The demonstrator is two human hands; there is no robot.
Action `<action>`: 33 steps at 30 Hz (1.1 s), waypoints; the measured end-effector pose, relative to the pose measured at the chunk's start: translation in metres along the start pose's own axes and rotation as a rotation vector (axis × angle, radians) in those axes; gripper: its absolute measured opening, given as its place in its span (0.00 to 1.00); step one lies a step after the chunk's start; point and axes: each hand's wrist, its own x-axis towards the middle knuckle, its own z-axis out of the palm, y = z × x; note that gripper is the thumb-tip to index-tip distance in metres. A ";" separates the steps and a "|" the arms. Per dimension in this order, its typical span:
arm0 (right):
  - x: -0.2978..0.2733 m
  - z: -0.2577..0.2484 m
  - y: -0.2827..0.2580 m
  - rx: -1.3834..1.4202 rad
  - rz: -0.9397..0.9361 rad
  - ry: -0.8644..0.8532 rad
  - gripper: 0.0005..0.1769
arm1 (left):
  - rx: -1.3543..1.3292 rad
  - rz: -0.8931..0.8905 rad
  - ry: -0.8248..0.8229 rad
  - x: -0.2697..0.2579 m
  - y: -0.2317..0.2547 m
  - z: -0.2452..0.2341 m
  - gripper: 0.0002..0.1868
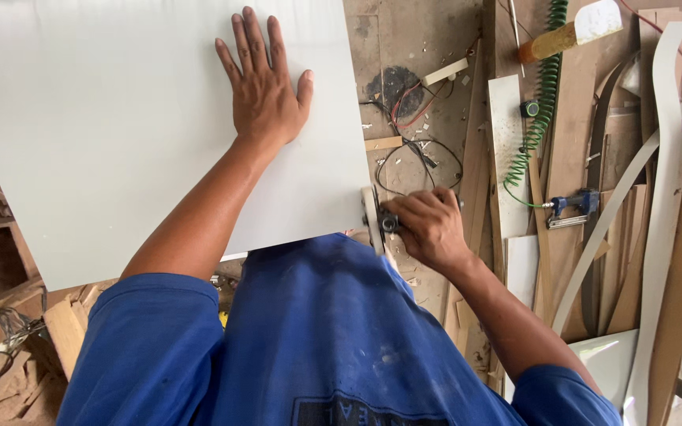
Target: The person sands the surface and edges of a white wooden cabinet and a detached panel by hand using a small wooden block and then uses a trimming tool on the edges.
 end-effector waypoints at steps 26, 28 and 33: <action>0.287 0.029 0.206 -0.037 -0.149 0.197 0.16 | -0.136 -0.120 0.064 0.025 0.023 -0.005 0.43; 0.309 0.027 0.218 -0.033 -0.161 0.212 0.14 | -0.140 -0.139 0.073 0.031 0.028 -0.003 0.44; 0.361 0.042 0.263 -0.053 -0.205 0.265 0.15 | -0.153 -0.196 0.105 0.043 0.037 0.000 0.46</action>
